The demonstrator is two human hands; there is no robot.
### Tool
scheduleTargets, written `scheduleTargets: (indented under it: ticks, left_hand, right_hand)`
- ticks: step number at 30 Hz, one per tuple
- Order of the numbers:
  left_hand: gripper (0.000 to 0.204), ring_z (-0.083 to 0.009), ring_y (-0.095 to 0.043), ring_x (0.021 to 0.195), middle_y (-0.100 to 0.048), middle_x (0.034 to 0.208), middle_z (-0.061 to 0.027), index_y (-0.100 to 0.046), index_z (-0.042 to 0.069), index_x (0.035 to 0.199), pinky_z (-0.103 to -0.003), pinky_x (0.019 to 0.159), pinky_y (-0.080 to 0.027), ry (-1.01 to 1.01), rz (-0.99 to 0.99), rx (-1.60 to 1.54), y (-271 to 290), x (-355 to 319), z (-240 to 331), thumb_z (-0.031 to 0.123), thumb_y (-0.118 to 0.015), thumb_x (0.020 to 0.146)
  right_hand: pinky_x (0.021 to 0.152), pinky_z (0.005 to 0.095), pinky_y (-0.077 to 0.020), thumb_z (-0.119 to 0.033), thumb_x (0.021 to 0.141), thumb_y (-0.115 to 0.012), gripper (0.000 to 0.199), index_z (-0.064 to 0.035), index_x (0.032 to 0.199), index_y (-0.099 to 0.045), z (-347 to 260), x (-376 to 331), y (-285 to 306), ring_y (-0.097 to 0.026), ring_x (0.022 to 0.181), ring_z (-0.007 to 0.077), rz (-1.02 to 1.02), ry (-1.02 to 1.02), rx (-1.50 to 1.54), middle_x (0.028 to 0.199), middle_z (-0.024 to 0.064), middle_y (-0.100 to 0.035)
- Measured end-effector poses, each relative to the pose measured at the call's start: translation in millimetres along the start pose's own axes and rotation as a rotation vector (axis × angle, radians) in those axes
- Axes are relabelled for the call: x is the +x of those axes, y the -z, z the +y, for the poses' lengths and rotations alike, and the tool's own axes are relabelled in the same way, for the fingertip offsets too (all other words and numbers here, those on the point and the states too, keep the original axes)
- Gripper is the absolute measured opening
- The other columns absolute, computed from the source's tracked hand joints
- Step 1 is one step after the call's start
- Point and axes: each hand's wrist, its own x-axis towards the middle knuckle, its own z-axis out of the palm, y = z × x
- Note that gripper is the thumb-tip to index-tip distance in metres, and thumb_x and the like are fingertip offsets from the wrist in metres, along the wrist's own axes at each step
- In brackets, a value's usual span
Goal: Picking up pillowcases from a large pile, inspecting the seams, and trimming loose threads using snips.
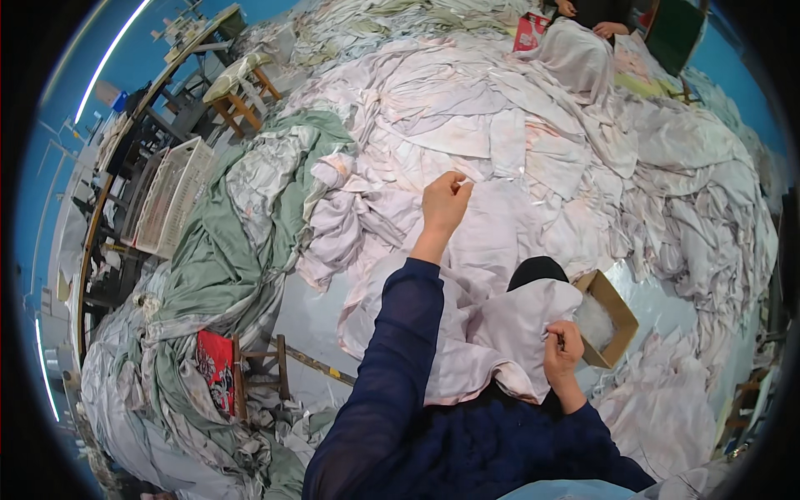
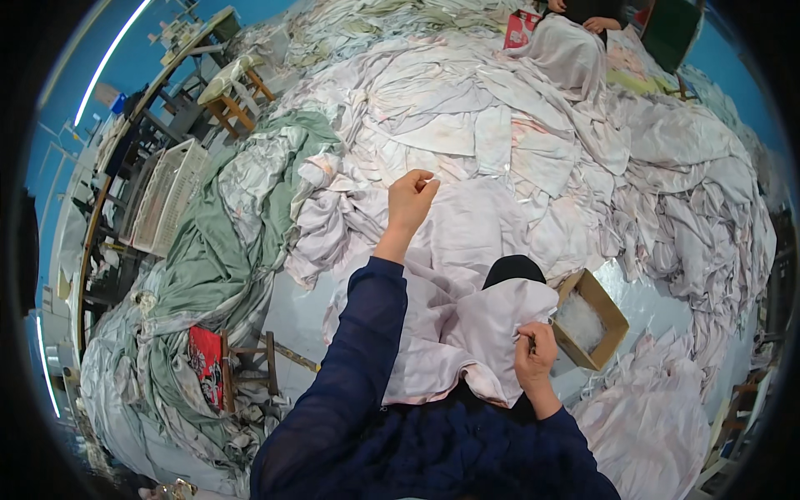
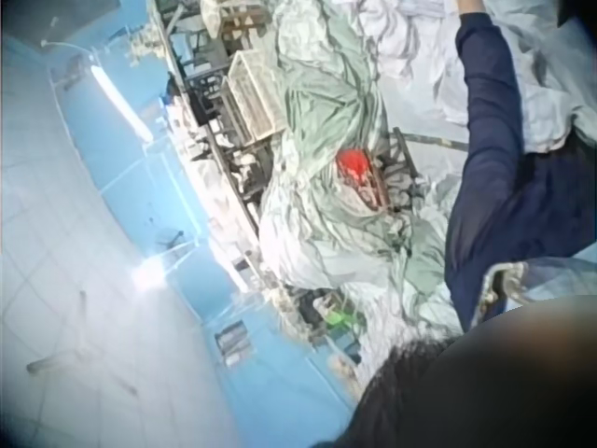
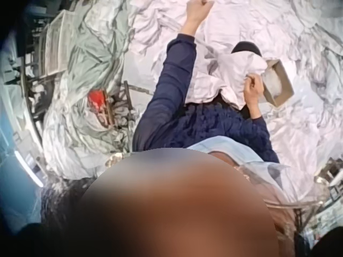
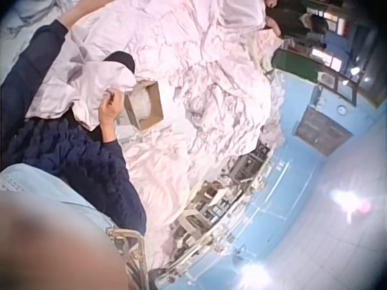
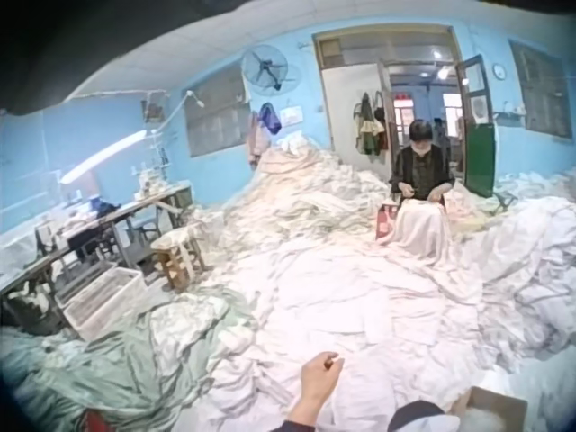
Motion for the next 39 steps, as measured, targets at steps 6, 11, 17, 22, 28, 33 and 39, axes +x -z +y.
scheduleTargets:
  ticks: [6, 11, 17, 22, 28, 33, 39]
  left_hand:
    - [0.026, -0.0174, -0.064, 0.060, -0.069, 0.070, -0.0098, -0.073, 0.000, 0.102, -0.031, 0.059, -0.051, -0.084, 0.055, 0.011, 2, 0, 0, 0.019, -0.076, 0.084]
    - [0.025, -0.0176, -0.065, 0.062, -0.070, 0.071, -0.0099, -0.073, -0.001, 0.101, -0.031, 0.060, -0.051, -0.042, 0.087, 0.026, 6, -2, -1, 0.018, -0.075, 0.085]
    - [0.012, -0.0108, -0.063, 0.065, -0.069, 0.075, -0.0058, -0.072, -0.001, 0.092, -0.027, 0.061, -0.050, -0.010, -0.016, -0.272, 16, -2, 26, 0.009, -0.074, 0.085]
    - [0.006, -0.0119, -0.063, 0.070, -0.068, 0.087, -0.0083, -0.071, -0.002, 0.089, -0.024, 0.063, -0.049, -0.091, -0.333, -1.111, 50, -34, 137, 0.004, -0.072, 0.088]
    - [0.016, -0.0218, -0.065, 0.078, -0.066, 0.094, -0.0169, -0.073, -0.005, 0.095, -0.028, 0.067, -0.049, -0.353, -0.824, -1.688, 111, -108, 244, 0.010, -0.067, 0.094]
    - [0.026, -0.0179, -0.064, 0.076, -0.071, 0.090, -0.0132, -0.073, -0.005, 0.095, -0.027, 0.063, -0.048, -0.339, -0.810, -1.772, 120, -116, 255, 0.021, -0.071, 0.097]
    - [0.022, -0.0179, -0.063, 0.079, -0.072, 0.089, -0.0116, -0.074, -0.003, 0.094, -0.029, 0.066, -0.048, -0.421, -0.741, -1.809, 100, -127, 256, 0.019, -0.075, 0.094]
  right_hand:
    - [0.074, 0.0325, -0.0502, 0.012, 0.082, -0.057, 0.019, -0.0009, 0.094, -0.064, 9, -4, -2, -0.063, 0.080, 0.0266, -0.009, 0.024, -0.007, 0.093, 0.0135, -0.065]
    - [0.075, 0.0320, -0.0500, 0.012, 0.083, -0.055, 0.018, -0.0001, 0.094, -0.064, 16, -8, -1, -0.062, 0.081, 0.0252, 0.007, -0.029, 0.014, 0.092, 0.0133, -0.064]
    - [0.076, 0.0321, -0.0501, 0.013, 0.083, -0.054, 0.019, 0.0007, 0.095, -0.063, 21, -9, 0, -0.062, 0.081, 0.0254, 0.010, -0.025, 0.008, 0.093, 0.0143, -0.063]
    - [0.079, 0.0336, -0.0506, 0.013, 0.084, -0.054, 0.019, 0.0009, 0.096, -0.063, 22, -10, 1, -0.063, 0.084, 0.0272, -0.023, -0.046, 0.043, 0.094, 0.0153, -0.064]
    - [0.081, 0.0345, -0.0516, 0.014, 0.084, -0.054, 0.021, 0.0027, 0.098, -0.064, 28, -13, -12, -0.063, 0.088, 0.0264, 0.040, 0.027, -0.028, 0.095, 0.0154, -0.065]
    - [0.080, 0.0338, -0.0512, 0.014, 0.084, -0.054, 0.020, 0.0022, 0.098, -0.064, 33, -13, -19, -0.063, 0.087, 0.0259, 0.011, -0.020, 0.024, 0.095, 0.0149, -0.065]
    - [0.079, 0.0330, -0.0507, 0.013, 0.084, -0.055, 0.020, 0.0017, 0.097, -0.064, 37, -12, -14, -0.062, 0.086, 0.0253, -0.017, -0.032, 0.056, 0.094, 0.0143, -0.064]
